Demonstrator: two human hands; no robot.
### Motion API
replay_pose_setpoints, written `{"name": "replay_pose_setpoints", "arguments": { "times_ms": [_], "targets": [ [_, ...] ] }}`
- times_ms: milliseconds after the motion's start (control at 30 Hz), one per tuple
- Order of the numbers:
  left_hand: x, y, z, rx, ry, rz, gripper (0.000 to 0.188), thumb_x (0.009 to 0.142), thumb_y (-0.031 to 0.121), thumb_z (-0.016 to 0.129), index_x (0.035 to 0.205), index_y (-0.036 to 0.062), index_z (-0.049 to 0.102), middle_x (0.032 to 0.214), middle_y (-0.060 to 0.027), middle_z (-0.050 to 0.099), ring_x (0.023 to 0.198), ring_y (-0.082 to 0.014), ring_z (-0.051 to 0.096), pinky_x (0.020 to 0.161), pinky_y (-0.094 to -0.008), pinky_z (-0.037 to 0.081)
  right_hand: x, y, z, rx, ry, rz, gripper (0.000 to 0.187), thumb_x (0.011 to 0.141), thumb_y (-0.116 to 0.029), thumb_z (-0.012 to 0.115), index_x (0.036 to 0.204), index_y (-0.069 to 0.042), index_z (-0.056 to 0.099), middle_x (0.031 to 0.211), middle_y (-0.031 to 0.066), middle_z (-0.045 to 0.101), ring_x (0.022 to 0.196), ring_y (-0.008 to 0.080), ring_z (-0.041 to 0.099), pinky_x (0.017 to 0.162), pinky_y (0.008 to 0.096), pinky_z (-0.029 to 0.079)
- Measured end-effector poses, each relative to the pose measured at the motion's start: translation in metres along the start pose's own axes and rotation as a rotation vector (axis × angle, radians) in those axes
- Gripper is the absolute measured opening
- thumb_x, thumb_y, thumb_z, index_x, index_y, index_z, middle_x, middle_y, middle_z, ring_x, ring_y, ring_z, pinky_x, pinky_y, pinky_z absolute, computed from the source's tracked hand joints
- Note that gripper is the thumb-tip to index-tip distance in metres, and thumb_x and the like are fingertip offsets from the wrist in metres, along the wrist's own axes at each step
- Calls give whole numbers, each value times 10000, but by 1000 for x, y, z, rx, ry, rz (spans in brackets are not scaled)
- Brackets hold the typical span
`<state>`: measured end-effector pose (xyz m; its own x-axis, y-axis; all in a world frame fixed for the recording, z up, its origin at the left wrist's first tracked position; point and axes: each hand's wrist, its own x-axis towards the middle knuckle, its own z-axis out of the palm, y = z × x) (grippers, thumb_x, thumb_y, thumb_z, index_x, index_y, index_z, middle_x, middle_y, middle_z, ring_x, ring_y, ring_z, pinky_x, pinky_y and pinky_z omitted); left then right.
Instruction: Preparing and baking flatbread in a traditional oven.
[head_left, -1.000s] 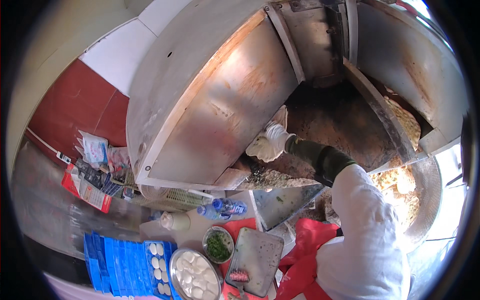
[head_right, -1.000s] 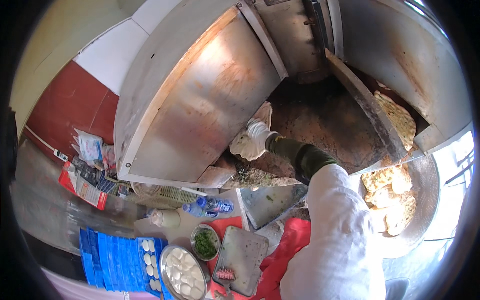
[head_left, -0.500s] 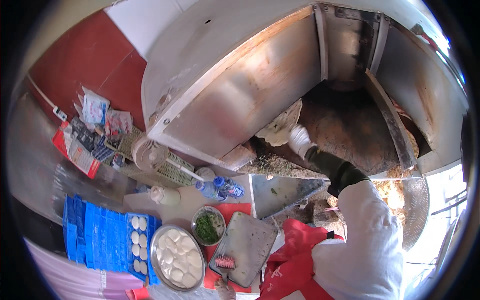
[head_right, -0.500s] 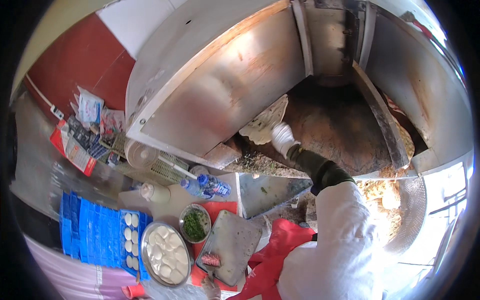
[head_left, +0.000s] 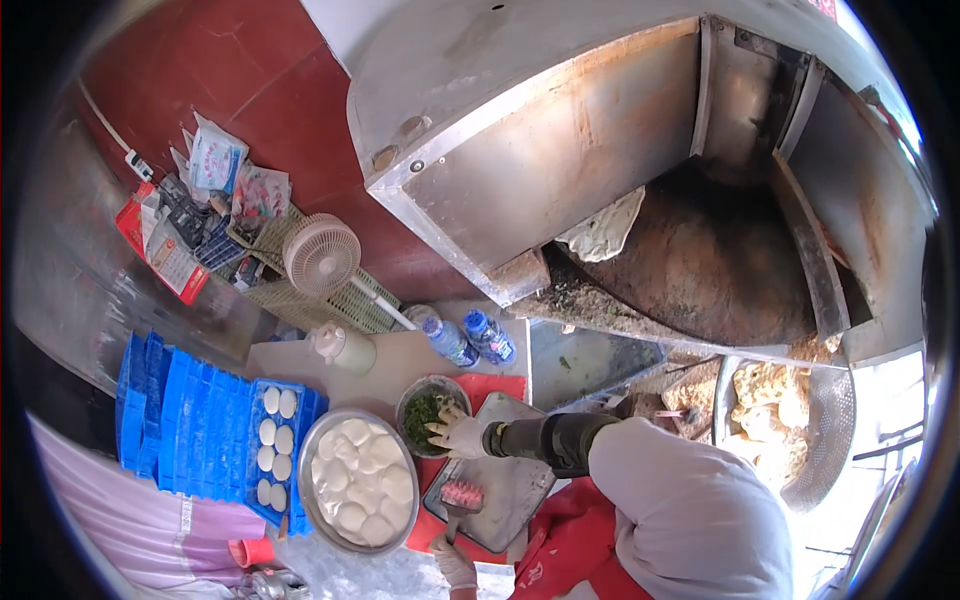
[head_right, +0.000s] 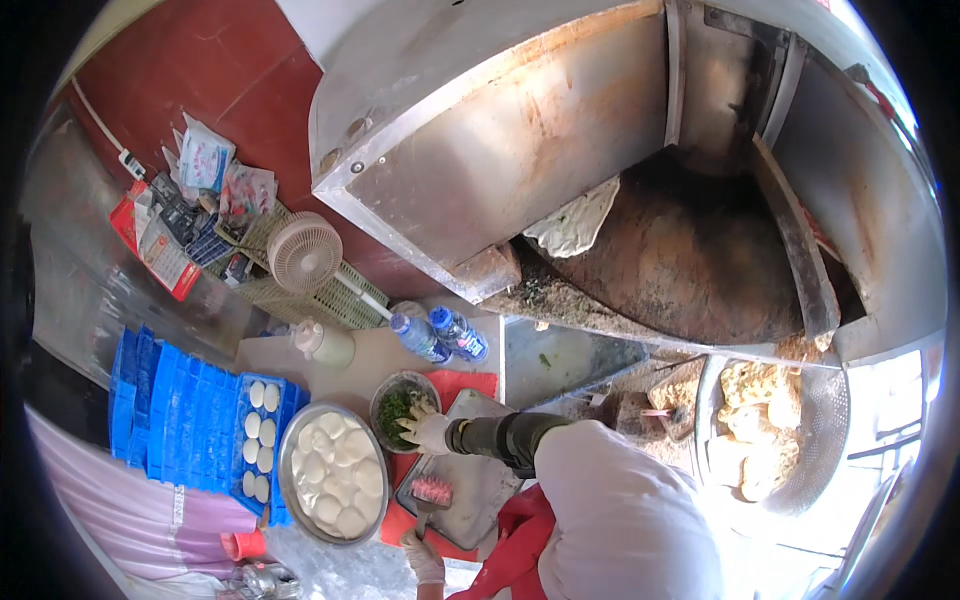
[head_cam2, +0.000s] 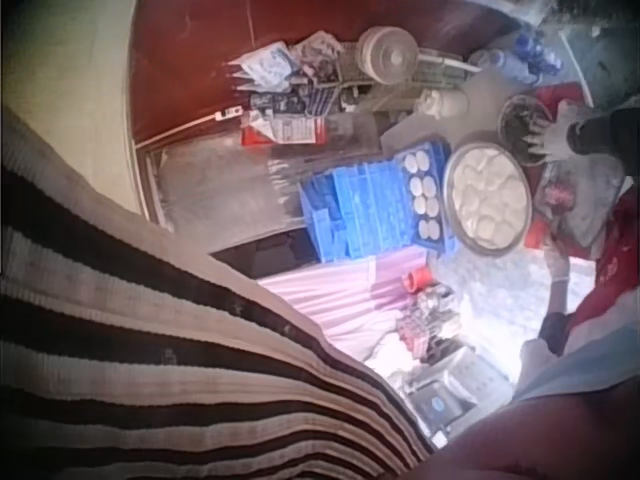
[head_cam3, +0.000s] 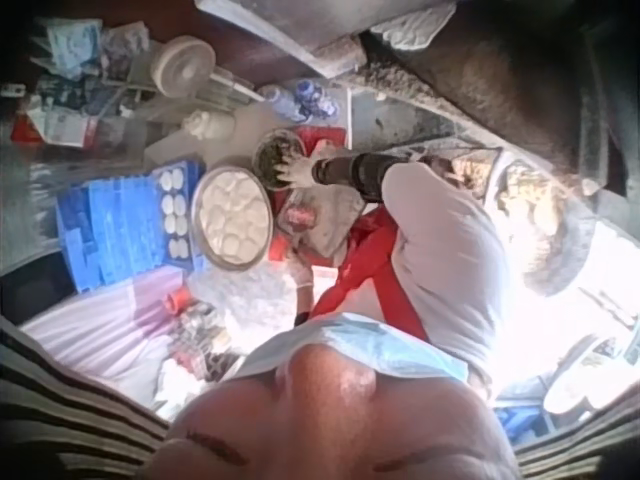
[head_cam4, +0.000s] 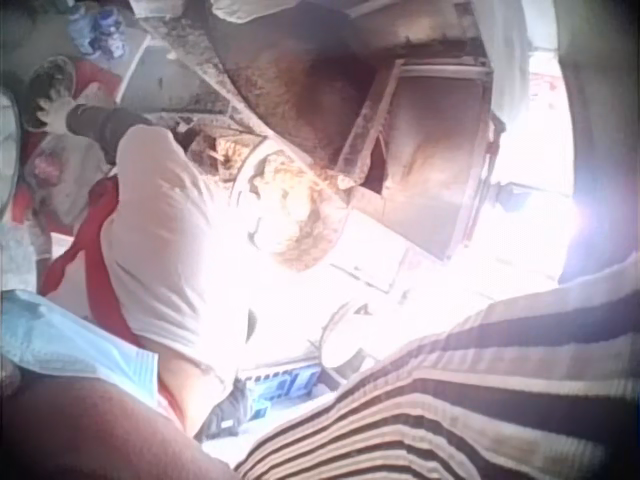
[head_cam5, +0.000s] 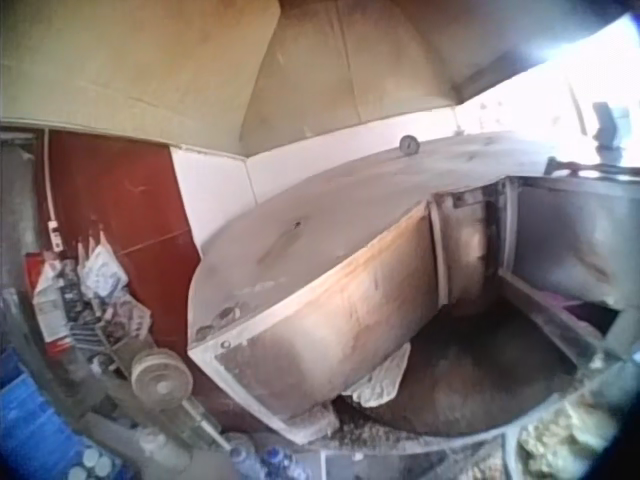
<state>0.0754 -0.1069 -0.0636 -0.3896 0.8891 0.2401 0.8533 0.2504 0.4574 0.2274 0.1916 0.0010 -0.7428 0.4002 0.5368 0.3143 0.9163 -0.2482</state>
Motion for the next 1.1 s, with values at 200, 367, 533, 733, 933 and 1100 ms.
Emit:
{"name": "replay_pose_setpoints", "arguments": {
  "times_ms": [200,367,533,733,933,1100],
  "targets": [
    [3,55,-48,-51,-122,83,342,807,26,482,1143,-15,431,978,-216,453,911,-361,467,802,-429,393,-47,55,-87,444,86,238,238,745,-101,534,965,-119,623,981,105,592,940,271,577,804,369,477],
    [32,94,-41,-91,-198,101,347,829,41,456,1164,-37,412,1001,-241,462,939,-397,466,825,-452,385,-107,191,-203,-283,398,684,364,838,-95,445,1195,-99,517,1023,75,629,770,226,634,612,327,516],
    [122,193,-14,-219,-339,457,485,799,32,461,1272,-26,367,1125,-278,483,1036,-428,467,888,-457,390,-134,263,-257,-703,-67,685,482,799,-267,461,1207,-13,495,1208,188,532,945,340,589,790,471,462],
    [213,370,49,-44,-426,592,625,838,58,463,1414,99,223,1123,-271,435,978,-391,507,797,-438,435,-173,305,-296,-860,167,730,556,816,-315,472,1277,-6,437,1336,152,423,1258,341,346,1065,497,206],
    [274,499,115,7,-399,535,730,752,-84,450,1409,-6,142,1054,-317,422,971,-434,482,863,-451,385,-184,247,-317,-645,453,956,448,824,-221,512,1235,-47,487,1303,162,450,1216,300,408,1044,461,266],
    [290,494,173,-190,-58,959,689,788,-98,338,1427,68,141,1255,-357,347,1188,-453,374,1012,-452,310,-173,191,-317,-360,749,777,162,754,-118,547,891,-78,624,832,92,625,755,270,612,684,371,507]
  ]
}}
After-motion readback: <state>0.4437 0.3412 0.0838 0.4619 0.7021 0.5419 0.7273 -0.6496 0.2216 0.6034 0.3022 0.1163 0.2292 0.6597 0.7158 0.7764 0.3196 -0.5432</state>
